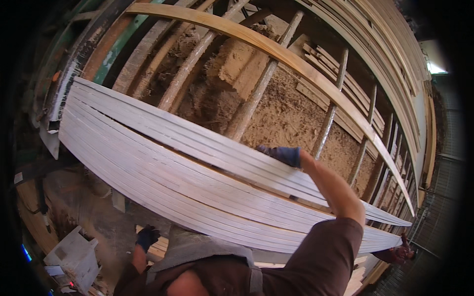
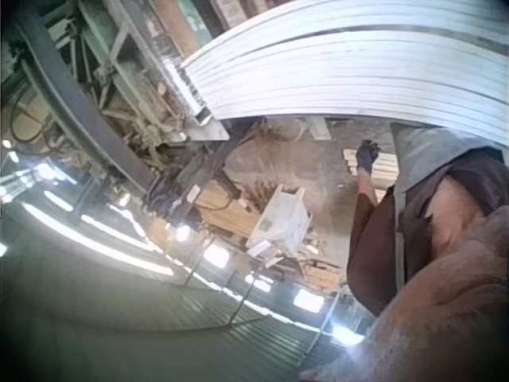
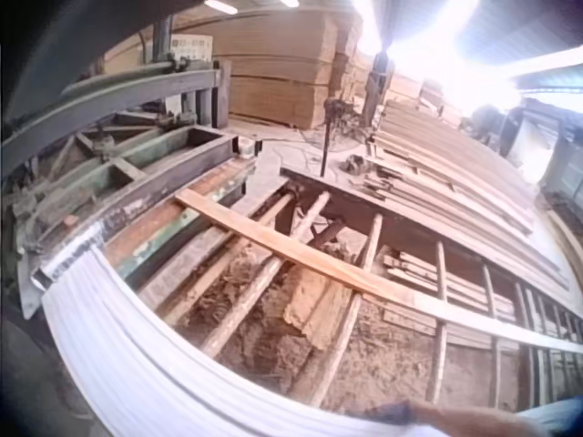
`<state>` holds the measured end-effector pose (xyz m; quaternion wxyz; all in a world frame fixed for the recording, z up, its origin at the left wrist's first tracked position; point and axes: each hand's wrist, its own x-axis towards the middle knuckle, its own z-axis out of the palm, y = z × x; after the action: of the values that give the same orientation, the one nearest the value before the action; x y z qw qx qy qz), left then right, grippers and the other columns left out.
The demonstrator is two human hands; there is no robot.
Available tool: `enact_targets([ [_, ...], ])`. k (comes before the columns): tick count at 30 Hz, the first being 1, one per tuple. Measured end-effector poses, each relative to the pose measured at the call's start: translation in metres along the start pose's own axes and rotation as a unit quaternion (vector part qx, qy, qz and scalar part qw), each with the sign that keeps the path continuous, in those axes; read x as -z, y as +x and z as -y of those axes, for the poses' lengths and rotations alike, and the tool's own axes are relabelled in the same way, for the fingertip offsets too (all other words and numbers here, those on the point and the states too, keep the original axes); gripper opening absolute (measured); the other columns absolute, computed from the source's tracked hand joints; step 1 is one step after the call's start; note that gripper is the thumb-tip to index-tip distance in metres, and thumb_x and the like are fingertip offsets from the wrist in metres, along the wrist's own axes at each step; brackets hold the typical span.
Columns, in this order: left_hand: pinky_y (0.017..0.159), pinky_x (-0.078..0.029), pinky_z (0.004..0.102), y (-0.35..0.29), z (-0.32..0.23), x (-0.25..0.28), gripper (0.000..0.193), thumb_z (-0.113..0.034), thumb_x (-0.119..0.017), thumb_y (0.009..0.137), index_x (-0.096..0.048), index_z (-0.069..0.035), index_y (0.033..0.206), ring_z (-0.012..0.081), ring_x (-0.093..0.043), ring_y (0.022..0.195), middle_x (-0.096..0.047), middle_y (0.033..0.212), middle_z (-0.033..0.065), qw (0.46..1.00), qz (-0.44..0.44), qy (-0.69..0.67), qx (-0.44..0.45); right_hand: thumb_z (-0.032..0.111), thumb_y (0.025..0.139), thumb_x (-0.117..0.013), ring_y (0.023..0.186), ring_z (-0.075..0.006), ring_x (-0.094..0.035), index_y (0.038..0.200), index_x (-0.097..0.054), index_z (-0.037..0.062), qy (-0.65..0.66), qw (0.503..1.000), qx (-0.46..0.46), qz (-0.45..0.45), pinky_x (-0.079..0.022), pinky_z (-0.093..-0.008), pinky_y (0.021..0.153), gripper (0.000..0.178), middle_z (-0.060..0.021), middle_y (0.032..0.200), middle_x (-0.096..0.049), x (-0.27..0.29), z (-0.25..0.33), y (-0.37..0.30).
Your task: The person arranges long wooden planks on a metal rack in a workshop. They then use a paint roller to apply a white finish to the surface of the planks. The person works methodically along the length of the rack, ensuring even coverage.
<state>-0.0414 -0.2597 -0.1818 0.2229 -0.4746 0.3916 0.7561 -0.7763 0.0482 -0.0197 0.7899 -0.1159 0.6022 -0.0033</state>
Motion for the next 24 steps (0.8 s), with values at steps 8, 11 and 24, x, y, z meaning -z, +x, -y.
enact_targets([
  [8,0.055,-0.048,0.0446,0.009,-0.035,-0.020,0.045,-0.050,-0.046,0.101,-0.056,-0.012,0.123,0.0343,-0.066,0.075,-0.070,0.100,0.0171,0.938,-0.170,-0.200,0.228,0.065,0.097,-0.036,0.105,-0.0216,-0.062,0.131,-0.056,0.0056,-0.066,0.990,0.069,-0.104,-0.050,-0.0386,0.096,0.071,-0.0147,0.110,-0.064,0.029,0.001,-0.045],
  [11,0.055,-0.048,0.0453,0.019,-0.052,-0.014,0.046,-0.052,-0.044,0.101,-0.054,-0.013,0.123,0.0360,-0.066,0.076,-0.070,0.101,0.0174,0.951,-0.149,-0.165,0.213,0.061,0.099,-0.035,0.088,-0.0215,-0.063,0.107,-0.061,0.0068,0.036,0.934,0.054,-0.352,-0.050,-0.0416,0.084,0.061,-0.0114,0.094,-0.067,0.094,-0.019,-0.090],
  [24,0.059,-0.049,0.0479,0.060,-0.071,0.004,0.036,-0.049,-0.049,0.097,-0.055,-0.019,0.116,0.0348,-0.066,0.072,-0.070,0.099,0.0155,0.963,-0.061,-0.175,0.197,0.036,0.099,-0.048,0.087,-0.0416,-0.065,0.100,-0.068,0.0084,-0.182,0.850,0.186,-0.458,-0.050,-0.0510,0.080,0.034,-0.0190,0.092,-0.069,-0.133,-0.009,-0.095],
])
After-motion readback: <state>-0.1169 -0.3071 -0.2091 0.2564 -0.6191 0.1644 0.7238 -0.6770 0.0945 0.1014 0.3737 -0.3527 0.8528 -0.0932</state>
